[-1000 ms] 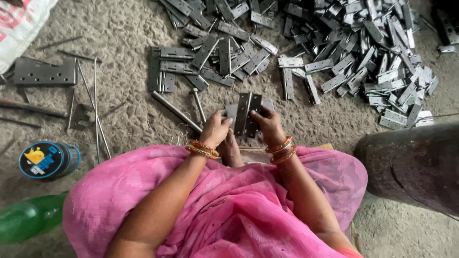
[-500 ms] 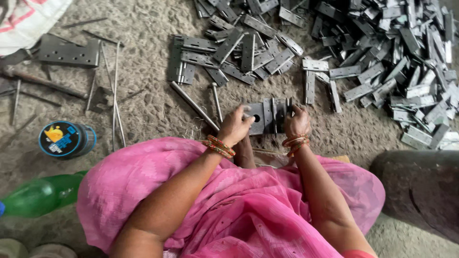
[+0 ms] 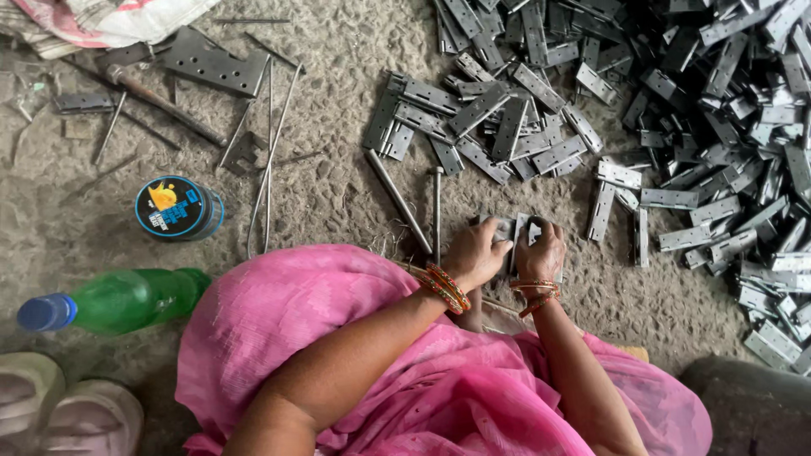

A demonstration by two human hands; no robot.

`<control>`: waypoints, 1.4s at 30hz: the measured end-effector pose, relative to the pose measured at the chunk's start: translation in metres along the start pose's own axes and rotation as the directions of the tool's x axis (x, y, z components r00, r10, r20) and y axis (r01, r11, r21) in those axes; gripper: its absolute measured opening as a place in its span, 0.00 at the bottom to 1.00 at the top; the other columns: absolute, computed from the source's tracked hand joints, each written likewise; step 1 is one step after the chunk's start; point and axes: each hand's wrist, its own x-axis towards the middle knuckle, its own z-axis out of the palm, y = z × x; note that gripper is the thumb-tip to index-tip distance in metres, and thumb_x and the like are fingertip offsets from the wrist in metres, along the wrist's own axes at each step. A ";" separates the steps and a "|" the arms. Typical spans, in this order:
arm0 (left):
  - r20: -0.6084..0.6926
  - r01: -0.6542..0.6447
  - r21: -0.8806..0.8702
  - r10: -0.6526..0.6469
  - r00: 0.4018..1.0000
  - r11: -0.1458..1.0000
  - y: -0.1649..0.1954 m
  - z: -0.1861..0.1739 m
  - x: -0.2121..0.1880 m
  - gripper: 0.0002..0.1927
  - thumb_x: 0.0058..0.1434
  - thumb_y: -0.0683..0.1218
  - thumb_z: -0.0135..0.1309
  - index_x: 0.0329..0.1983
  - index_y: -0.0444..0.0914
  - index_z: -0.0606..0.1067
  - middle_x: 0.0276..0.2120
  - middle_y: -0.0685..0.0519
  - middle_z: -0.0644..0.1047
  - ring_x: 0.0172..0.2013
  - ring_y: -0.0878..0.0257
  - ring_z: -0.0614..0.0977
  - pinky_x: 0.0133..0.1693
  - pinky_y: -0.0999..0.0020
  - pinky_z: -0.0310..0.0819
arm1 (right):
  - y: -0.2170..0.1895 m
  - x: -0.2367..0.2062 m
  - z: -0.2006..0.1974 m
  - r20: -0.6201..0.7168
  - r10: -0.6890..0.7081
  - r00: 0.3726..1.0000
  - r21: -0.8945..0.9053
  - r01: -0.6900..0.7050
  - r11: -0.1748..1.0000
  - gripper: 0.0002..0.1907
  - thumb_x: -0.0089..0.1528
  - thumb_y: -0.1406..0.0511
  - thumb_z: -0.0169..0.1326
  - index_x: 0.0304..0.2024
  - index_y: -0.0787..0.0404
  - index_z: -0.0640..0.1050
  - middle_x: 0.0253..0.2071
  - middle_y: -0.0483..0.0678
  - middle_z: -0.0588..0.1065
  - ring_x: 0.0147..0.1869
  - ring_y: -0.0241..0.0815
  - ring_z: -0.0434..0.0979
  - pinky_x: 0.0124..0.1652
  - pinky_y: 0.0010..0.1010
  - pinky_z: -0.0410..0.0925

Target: The person sits on the floor and assembles metal hinge components by placing them on a metal block and striking them with a hammer. The person repeatedly picks up hinge parts, aligns them, and hammers them into place.

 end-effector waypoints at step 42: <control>-0.391 -0.002 -0.683 -0.363 0.845 0.731 0.067 -0.062 0.011 0.15 0.72 0.49 0.47 0.57 0.39 0.72 0.31 0.57 0.80 0.27 0.71 0.79 0.29 0.77 0.73 | -0.139 0.028 0.121 0.111 -0.477 0.872 0.548 0.346 0.761 0.17 0.64 0.61 0.49 0.52 0.54 0.82 0.44 0.46 0.82 0.40 0.42 0.83 0.36 0.34 0.76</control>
